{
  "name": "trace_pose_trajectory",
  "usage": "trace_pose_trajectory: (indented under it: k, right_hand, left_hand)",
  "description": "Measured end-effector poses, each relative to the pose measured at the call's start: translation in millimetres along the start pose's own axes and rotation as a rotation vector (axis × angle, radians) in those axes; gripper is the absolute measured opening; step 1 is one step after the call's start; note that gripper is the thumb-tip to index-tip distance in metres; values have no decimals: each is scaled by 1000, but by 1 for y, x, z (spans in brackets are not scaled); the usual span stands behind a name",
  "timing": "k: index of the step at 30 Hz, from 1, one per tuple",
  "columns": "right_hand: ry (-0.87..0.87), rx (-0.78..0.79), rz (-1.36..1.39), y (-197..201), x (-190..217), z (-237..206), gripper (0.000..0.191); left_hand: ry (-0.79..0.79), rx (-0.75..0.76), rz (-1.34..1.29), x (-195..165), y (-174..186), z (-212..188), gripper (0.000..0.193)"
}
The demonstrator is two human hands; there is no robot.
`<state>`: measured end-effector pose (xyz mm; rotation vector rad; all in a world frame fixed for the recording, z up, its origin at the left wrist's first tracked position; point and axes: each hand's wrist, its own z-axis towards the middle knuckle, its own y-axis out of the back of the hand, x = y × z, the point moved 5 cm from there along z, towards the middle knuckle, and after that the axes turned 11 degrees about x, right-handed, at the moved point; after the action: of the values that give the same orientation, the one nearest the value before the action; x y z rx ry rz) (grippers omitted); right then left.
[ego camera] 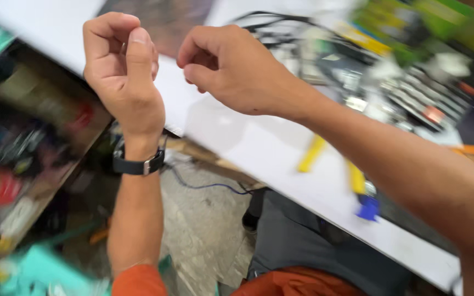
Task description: The person strips insulation from the ends of electrical wires using wire strippers, pulls the insulation off by hand, and twists the exposed copper strands. They then insert the prepared wire ends into a small white connector housing and work the wires into place.
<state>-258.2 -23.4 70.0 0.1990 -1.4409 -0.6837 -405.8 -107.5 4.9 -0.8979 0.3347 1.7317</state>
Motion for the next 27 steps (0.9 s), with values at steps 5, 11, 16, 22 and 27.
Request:
trace_pose_trajectory:
  k: [5, 11, 16, 22, 27]
  right_hand:
    - [-183, -157, -255, 83, -1, -106, 11]
    - [-442, -312, -429, 158, 21, -245, 14]
    - [-695, -338, -515, 175, 29, -335, 19]
    - [-1136, -154, -371, 171, 11, -422, 24]
    - [-1139, -46, -254, 167, -10, -469, 24]
  left_hand:
    - [2, 344, 72, 6, -108, 33, 7]
    - [-2, 835, 262, -8, -242, 38, 6]
    - [-235, 1182, 193, -22, -338, 16, 7]
    - [-383, 1478, 68, -31, -414, -27, 8]
    - [-469, 1596, 23, -44, -448, -66, 10]
